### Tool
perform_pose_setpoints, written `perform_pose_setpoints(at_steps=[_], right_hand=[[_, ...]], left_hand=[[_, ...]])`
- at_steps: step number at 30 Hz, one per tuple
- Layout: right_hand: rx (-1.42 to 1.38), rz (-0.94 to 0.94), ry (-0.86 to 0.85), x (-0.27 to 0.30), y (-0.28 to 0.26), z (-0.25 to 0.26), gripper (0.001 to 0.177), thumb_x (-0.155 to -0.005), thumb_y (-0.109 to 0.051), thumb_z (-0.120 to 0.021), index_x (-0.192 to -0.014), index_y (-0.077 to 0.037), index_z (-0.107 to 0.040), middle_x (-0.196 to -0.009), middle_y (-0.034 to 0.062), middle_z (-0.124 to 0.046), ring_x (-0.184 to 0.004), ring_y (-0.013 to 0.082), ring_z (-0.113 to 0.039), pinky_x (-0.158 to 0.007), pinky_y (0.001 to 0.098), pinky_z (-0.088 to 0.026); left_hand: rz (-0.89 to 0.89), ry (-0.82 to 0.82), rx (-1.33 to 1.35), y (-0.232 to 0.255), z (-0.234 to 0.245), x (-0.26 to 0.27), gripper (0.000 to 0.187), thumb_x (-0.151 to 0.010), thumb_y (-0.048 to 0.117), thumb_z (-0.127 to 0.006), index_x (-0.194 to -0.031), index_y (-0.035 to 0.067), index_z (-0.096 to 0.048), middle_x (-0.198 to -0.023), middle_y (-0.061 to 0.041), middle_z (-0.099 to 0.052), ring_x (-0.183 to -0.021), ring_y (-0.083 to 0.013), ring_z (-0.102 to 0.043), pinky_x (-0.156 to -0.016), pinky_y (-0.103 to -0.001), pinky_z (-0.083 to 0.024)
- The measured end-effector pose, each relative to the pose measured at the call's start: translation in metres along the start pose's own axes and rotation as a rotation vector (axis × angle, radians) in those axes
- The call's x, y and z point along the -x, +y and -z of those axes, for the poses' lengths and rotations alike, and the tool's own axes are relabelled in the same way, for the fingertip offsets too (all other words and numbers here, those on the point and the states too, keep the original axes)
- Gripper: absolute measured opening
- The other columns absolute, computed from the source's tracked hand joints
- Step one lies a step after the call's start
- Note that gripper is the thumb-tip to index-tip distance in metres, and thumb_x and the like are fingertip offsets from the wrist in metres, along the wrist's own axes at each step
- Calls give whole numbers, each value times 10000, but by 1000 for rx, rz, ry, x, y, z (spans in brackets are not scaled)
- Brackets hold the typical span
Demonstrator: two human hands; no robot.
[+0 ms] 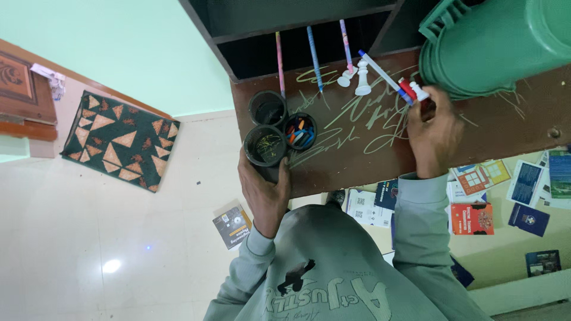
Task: The person gathers various small items including pens, orange and blue clips, and a plastic toy faucet, and places them into a mesh desk organizer and a separate black container.
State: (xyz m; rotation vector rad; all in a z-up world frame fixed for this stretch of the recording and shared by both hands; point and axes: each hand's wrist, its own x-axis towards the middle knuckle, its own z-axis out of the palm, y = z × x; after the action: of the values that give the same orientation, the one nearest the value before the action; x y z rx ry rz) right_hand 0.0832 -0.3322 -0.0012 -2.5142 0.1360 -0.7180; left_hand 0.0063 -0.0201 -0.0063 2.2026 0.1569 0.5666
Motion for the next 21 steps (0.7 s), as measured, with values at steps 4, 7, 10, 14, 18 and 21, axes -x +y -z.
perform_pose_setpoints(at_steps=[4, 7, 10, 14, 18, 21], right_hand=[[-135, -69, -10, 2, -3, 0, 273, -980, -42, -743, -1249, -22, -695, -1116, 166, -759, -875, 262, -746, -799, 390, -573], [-102, 35, 42, 6, 4, -2, 250, -941, 4, -763, -1183, 1, -703, -1140, 165, -761, -923, 248, -741, -836, 377, -577], [-227, 11, 39, 9, 12, -8, 283, -961, 18, -773, -1241, 3, -732, -1162, 158, -774, -935, 205, -755, -825, 341, -592], [-166, -44, 110, 11, 21, -14, 327, -925, 59, -763, -1250, 22, -746, -1075, 166, -780, -882, 192, -754, -782, 326, -593], [-228, 42, 202, 12, 24, -12, 317, -939, 103, -707, -1252, 53, -722, -1085, 174, -785, -1001, 198, -784, -895, 322, -622], [-106, 54, 268, 1, -4, 0, 306, -938, 113, -755, -1237, 48, -733, -1094, 164, -778, -969, 189, -783, -860, 304, -634]], left_hand=[[19, 2, 22, 0, 1, 0, 821, -911, 191, -798, -1537, -61, -330, -1412, -278, -518, -1314, -428, -563, -1100, -494, -468], [5, 3, 25, -3, 0, 0, 817, -922, 190, -797, -1537, -59, -320, -1409, -279, -517, -1313, -423, -566, -1093, -488, -472], [12, -17, 42, -5, 1, -3, 847, -910, 199, -805, -1533, -67, -296, -1368, -277, -514, -1282, -403, -578, -1079, -478, -481], [1, -2, 69, 2, 10, -3, 798, -893, 138, -798, -1522, -43, -342, -1409, -274, -532, -1332, -413, -558, -1116, -487, -459], [-14, -13, 89, 7, 14, -5, 786, -898, 136, -791, -1525, -28, -347, -1427, -263, -533, -1351, -400, -549, -1135, -481, -448], [-48, -25, 92, 4, 16, -7, 796, -905, 138, -791, -1530, -36, -330, -1428, -267, -517, -1349, -402, -543, -1134, -494, -430]])
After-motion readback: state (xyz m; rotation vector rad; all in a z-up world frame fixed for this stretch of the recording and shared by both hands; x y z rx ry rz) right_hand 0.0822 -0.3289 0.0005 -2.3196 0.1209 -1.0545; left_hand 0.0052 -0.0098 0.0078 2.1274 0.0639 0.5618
